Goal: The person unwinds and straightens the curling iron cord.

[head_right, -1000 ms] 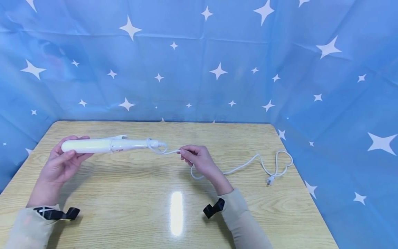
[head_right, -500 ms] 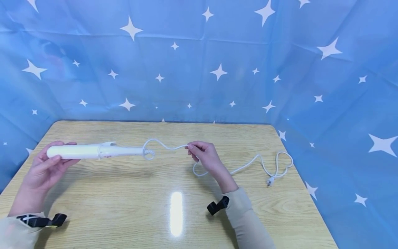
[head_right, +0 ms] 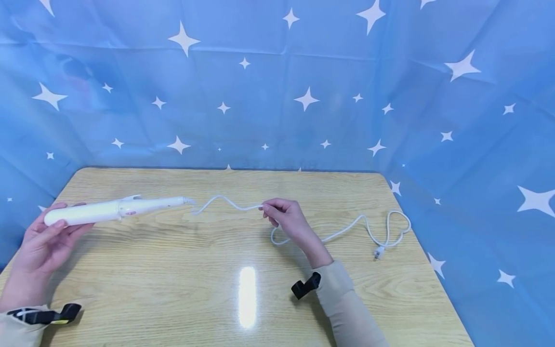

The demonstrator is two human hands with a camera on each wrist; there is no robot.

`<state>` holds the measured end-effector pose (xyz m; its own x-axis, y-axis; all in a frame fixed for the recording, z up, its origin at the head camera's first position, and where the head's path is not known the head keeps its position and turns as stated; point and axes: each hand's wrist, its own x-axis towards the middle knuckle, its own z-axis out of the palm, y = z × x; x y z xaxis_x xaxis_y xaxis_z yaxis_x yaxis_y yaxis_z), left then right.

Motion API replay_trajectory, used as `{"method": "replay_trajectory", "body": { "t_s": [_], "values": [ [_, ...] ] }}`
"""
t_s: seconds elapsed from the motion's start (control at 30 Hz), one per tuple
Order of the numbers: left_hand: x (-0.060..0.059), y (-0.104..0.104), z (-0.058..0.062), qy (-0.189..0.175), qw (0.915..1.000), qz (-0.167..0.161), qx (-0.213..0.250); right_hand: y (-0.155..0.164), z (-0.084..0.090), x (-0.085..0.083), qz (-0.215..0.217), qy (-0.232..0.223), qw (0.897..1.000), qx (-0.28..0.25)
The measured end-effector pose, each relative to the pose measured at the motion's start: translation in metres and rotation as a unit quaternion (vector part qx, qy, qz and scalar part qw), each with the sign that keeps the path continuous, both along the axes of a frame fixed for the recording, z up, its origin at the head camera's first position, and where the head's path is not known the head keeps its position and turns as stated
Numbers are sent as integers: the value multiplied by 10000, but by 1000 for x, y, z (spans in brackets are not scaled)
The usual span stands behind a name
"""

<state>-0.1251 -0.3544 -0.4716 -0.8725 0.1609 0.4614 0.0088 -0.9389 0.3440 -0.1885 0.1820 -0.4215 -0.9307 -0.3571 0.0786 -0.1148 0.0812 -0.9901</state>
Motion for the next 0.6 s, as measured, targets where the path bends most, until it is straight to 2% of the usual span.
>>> {"method": "replay_trajectory", "body": {
  "t_s": [0.07, 0.17, 0.27, 0.37, 0.47, 0.6],
  "values": [
    [2, -4, -2, -216, 9997, 55, 72, 1, -2, -1, 1, -71, 9999, 134],
    [5, -9, -3, -679, 9972, 315, -83, 1, -4, -1, 13, -125, 9991, 399],
    [6, -12, -3, -1326, 9890, 567, -326, 2, -6, -1, 29, -85, 9979, 648],
    [5, -15, -3, -1896, 9784, 679, -475, 2, -7, -2, 55, -15, 9964, 851],
    [4, -18, -4, -2169, 9719, 726, -551, 2, -10, -5, 57, 103, 9939, 1097],
    [1, -23, -7, -2194, 9720, 690, -485, 2, -13, -9, 4, 173, 9903, 1377]
  ]
}}
